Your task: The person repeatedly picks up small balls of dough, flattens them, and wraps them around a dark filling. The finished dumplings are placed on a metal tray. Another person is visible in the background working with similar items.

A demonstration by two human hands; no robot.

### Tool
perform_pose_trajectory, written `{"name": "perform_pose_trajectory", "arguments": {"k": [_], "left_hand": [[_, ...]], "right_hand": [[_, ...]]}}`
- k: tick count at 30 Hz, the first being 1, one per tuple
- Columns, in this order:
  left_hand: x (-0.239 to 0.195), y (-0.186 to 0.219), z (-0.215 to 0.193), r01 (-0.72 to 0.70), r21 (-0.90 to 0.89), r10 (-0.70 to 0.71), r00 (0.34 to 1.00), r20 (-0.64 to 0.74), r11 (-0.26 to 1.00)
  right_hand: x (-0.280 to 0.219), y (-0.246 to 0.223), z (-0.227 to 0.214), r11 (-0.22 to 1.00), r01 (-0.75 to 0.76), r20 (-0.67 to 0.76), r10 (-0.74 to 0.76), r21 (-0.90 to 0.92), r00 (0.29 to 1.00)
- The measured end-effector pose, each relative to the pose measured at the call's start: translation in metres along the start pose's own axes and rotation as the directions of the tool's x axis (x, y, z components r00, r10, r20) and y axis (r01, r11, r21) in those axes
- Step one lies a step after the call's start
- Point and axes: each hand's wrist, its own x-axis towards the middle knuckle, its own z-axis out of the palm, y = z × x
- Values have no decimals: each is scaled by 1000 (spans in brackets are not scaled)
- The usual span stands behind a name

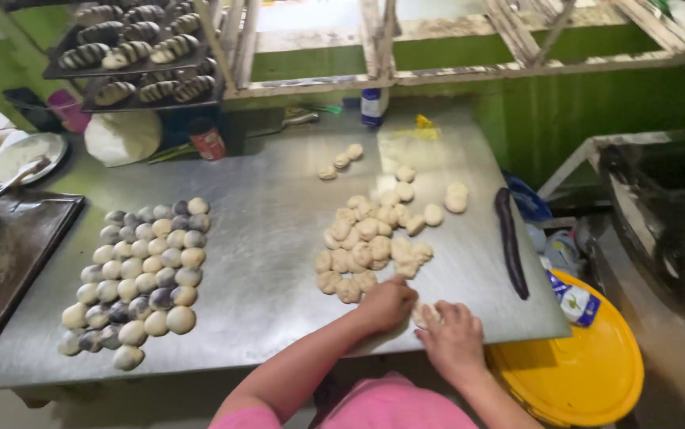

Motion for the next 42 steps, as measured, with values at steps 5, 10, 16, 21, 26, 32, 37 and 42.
{"name": "perform_pose_trajectory", "arguments": {"k": [5, 10, 16, 21, 26, 32, 37, 42], "left_hand": [[-4, 10, 40, 4, 69, 1, 998, -67, 998], [-7, 10, 107, -50, 181, 97, 960, -264, 982], [5, 55, 62, -90, -33, 73, 936, -343, 995], [53, 72, -38, -274, 143, 303, 744, -595, 951], [133, -41, -141, -228, 321, 384, 701, -601, 919], [200, -222, -182, 386, 307, -191, 837, -512, 870], [217, -217, -172, 555, 347, -379, 804, -459, 756], [155, -83, -140, -211, 29, 190, 796, -575, 977]], "right_hand": [[-1, 35, -28, 909, -127, 26, 127, 397, 992], [-38, 166, 30, 905, -179, -269, 296, 386, 916], [-26, 211, 50, 888, -378, -187, 431, 262, 883], [-8, 212, 67, 928, -352, -235, 371, 123, 898], [-10, 218, 55, 950, -313, -135, 311, 8, 941], [-45, 219, -13, 863, -498, -33, 502, 86, 864], [-108, 203, 7, 541, -706, -23, 801, 457, 598], [-88, 208, 18, 428, -618, -7, 825, 659, 565]]}}
